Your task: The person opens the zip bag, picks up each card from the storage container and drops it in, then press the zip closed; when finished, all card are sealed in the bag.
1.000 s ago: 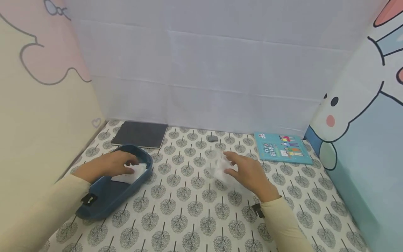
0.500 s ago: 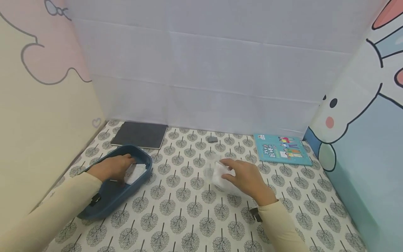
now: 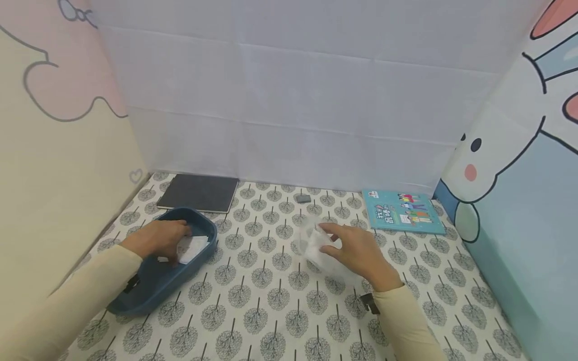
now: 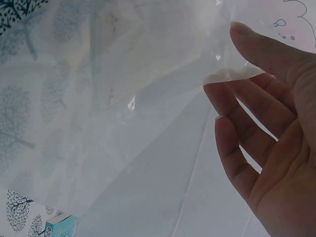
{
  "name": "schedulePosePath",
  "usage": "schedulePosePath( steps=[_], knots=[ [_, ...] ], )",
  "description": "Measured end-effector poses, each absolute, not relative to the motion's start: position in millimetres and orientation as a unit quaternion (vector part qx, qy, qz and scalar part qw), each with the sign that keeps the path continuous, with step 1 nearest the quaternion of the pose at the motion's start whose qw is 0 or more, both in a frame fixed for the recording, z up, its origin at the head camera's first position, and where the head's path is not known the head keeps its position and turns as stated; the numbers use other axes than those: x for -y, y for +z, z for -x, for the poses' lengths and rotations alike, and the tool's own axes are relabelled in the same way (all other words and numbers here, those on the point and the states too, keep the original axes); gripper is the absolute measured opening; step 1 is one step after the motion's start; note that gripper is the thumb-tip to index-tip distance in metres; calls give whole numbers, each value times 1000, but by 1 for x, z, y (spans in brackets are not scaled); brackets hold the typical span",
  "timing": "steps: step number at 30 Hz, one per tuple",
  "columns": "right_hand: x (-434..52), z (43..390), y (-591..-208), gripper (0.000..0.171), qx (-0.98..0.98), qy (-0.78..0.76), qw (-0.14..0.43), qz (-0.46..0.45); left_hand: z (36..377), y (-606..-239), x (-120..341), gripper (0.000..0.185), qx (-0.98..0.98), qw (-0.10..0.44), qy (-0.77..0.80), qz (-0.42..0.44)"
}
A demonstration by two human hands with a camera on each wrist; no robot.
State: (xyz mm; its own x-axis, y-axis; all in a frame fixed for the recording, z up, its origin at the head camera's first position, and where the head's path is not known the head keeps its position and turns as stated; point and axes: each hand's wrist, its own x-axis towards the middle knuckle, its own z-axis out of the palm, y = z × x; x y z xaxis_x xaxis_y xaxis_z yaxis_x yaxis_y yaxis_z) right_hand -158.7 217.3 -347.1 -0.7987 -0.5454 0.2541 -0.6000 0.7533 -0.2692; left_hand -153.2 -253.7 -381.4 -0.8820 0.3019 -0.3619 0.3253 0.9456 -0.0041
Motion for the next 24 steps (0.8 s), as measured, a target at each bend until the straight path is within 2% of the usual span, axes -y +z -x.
schedulePosePath(
  steps=[10, 16, 24],
  knots=[
    [-220, 160, -346, 54, 940, 176, 37, -290, 156, -379, 253, 68, -966, 196, -43, -163],
    [-219, 161, -353, 57, 941, 186, 1, -284, 152, -380, 259, 72, -968, 196, -18, -155],
    [-216, 161, -359, 56, 936, 194, 4, -294, 149, -376, 264, 74, -975, 155, 32, -155]
  ],
)
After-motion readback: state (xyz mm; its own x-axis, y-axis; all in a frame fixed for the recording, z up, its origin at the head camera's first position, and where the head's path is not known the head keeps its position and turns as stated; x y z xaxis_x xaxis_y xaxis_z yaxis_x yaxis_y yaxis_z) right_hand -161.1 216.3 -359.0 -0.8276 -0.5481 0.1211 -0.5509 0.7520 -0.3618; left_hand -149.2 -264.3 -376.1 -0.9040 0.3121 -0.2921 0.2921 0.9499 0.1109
